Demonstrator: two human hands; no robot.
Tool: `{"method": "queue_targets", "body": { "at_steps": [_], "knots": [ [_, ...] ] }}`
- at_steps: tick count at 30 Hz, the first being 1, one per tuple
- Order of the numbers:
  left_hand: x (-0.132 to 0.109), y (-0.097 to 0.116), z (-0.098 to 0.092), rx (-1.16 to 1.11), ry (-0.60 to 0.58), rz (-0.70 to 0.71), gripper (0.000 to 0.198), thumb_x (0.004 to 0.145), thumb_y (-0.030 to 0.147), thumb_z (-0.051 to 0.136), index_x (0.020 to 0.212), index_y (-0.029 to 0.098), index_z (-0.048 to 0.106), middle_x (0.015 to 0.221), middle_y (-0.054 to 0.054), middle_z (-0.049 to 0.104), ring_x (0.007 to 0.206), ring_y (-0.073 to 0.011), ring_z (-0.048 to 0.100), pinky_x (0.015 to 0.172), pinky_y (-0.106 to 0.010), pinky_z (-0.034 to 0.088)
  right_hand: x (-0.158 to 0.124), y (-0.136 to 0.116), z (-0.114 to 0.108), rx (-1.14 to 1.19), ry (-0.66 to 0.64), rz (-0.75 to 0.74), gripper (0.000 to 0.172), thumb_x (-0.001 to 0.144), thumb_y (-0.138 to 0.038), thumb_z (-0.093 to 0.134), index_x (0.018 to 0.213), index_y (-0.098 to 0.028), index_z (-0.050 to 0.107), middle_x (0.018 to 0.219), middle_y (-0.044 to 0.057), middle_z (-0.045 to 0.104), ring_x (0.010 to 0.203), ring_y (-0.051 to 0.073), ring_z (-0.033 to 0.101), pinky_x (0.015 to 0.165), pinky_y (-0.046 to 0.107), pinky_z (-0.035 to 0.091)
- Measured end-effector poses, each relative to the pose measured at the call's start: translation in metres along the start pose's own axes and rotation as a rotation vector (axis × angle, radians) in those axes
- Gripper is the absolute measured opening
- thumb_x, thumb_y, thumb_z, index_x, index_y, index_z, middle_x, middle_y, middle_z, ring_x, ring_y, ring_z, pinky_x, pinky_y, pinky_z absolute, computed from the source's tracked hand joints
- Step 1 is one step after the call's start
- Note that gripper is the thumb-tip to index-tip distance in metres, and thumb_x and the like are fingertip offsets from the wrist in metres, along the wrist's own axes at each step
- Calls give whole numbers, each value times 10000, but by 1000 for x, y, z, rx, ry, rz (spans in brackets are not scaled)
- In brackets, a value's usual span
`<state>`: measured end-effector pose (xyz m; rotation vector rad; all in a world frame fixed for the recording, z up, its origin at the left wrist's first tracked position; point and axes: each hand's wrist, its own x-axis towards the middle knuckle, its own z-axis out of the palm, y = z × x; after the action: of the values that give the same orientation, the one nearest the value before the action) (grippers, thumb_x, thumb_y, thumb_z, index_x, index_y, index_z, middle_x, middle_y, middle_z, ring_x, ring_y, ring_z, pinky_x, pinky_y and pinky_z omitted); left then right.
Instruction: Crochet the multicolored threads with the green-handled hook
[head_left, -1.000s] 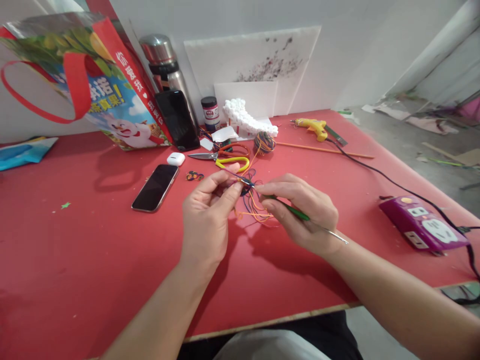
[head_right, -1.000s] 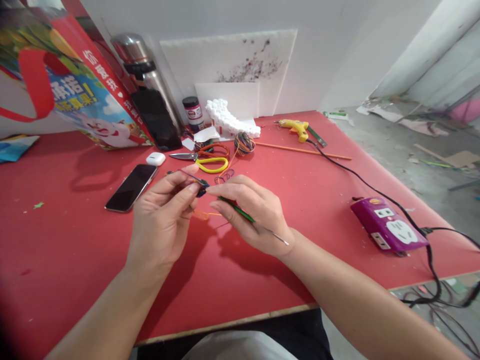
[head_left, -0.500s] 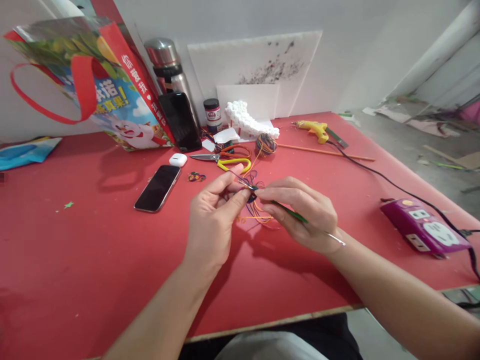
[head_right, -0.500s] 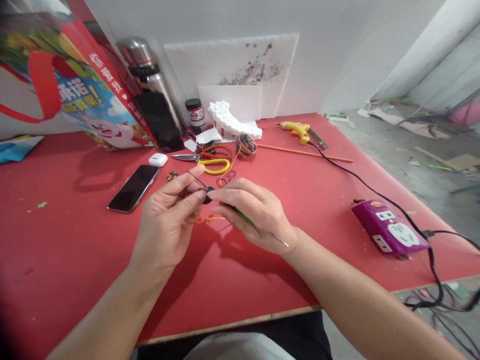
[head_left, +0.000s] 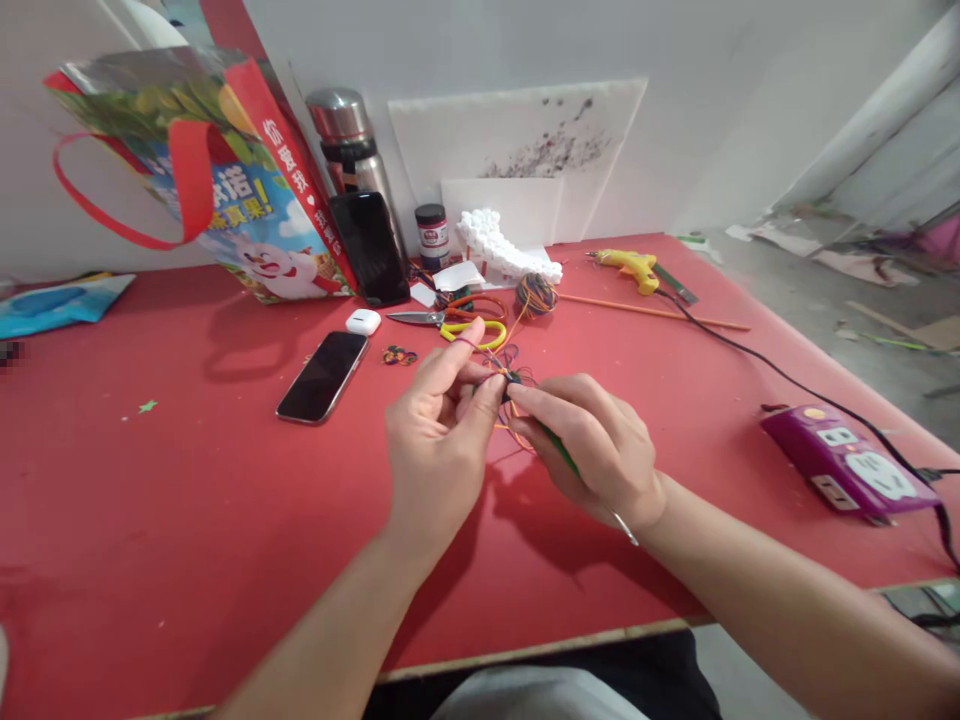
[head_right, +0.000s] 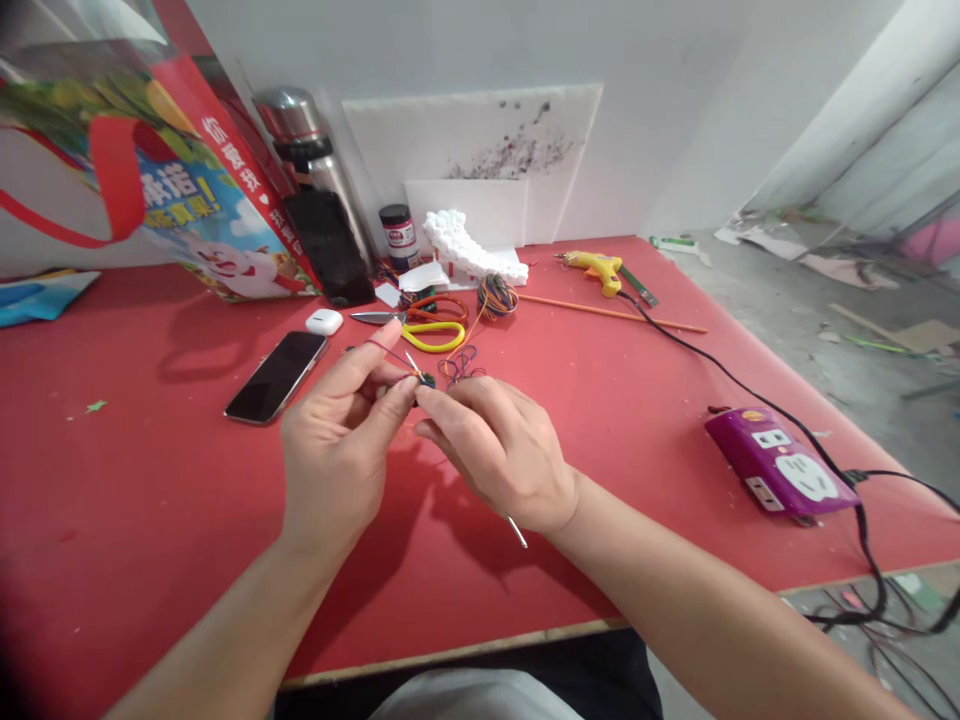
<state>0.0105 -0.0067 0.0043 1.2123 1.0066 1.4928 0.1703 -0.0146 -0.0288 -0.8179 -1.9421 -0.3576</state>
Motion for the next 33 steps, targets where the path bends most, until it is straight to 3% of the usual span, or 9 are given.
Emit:
{"method": "queue_targets", "body": {
  "at_steps": [4,8,15,24,29,33],
  "knots": [
    [2,2,-5,195,-37,167,330,920,163,777,1211,286,874,813,10,614,678,-125,496,647,-261,453,2,-3,-6,48,-10,45,245,1047,-158,671,1290,-167,694,922,94,756,730,190,686,646,282,573],
    [6,1,-8,237,-46,226,356,933,141,754,1225,308,870,836,3,629,687,-137,485,656,-274,446,4,-2,-13,116,-35,62,236,1037,-141,676,1267,-171,719,943,101,754,749,185,699,654,272,585],
    [12,-2,-14,266,-112,260,331,941,138,732,1179,310,884,885,-11,668,677,-134,458,621,-278,421,12,5,-24,291,-61,123,170,1008,-104,701,1147,-174,769,910,85,740,729,155,711,653,247,595],
    [17,0,-16,258,-232,229,452,857,63,705,1197,296,891,828,-15,611,729,-155,537,633,-284,453,21,14,-32,584,-79,343,166,978,-109,738,1000,-243,833,782,26,771,663,168,712,616,293,591],
    [19,3,-18,265,-319,226,498,823,40,684,1180,314,898,780,-8,585,687,-140,522,603,-278,429,27,18,-39,756,-143,578,87,957,-226,805,883,-216,849,739,23,763,591,145,654,536,278,545],
    [19,2,-20,160,-388,138,480,821,76,711,1182,331,898,792,-21,601,715,-149,531,624,-278,458,29,24,-42,977,-167,873,237,895,-392,896,815,-178,831,617,8,653,499,106,501,423,252,391]
  ]
}}
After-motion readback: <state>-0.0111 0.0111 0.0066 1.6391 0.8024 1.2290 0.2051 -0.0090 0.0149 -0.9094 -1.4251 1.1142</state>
